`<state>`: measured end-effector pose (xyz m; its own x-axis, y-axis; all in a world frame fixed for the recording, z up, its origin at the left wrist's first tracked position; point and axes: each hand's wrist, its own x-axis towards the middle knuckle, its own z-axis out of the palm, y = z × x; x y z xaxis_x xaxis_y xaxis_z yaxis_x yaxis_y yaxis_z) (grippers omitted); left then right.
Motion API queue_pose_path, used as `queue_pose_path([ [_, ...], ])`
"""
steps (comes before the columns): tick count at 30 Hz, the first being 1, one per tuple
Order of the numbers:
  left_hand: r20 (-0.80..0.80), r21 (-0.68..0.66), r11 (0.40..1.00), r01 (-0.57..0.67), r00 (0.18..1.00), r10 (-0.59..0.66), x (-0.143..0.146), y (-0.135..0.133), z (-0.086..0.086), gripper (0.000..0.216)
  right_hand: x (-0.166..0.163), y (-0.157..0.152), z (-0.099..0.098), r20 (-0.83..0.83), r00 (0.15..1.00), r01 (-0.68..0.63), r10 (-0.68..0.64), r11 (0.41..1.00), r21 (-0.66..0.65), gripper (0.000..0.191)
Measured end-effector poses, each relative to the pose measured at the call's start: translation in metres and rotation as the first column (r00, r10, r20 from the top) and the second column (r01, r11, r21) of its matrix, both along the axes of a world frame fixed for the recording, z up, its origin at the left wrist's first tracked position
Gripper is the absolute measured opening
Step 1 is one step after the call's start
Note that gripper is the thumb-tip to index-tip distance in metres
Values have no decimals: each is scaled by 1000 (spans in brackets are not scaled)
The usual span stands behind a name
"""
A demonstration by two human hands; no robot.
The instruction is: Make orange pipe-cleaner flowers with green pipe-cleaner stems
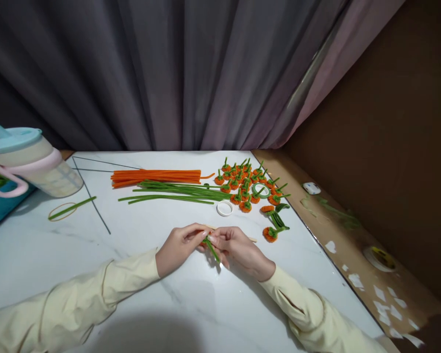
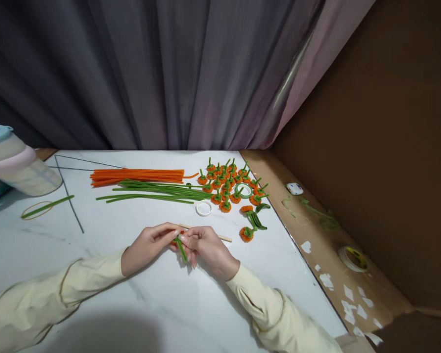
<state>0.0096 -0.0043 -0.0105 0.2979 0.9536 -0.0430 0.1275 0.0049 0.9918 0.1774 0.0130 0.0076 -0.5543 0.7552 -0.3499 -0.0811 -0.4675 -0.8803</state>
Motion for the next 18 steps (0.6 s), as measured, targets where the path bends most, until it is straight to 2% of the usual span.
queue_pose_path([
  [9, 112, -144, 987, -75, 990, 92, -1, 1, 3, 41, -5, -2, -2, 4, 1000, 25, -25, 998, 53, 27],
  [12, 117, -177, 981, -76, 988, 98, -1, 1, 4, 43, -6, -4, -4, 84, 996, 29, -38, 994, 106, 24],
  [14, 121, -216, 974, -67, 988, 95, -1, 1, 3, 43, -6, -6, -5, 181, 980, 39, -77, 978, 204, 18],
  [16, 130, -258, 965, -50, 988, 86, -1, 2, 3, 44, -6, -10, -7, 287, 944, 28, -163, 906, 421, 13],
  [18, 138, -285, 958, -34, 987, 76, -1, 3, 4, 44, -5, -12, -8, 341, 900, -31, -273, 738, 674, 14],
])
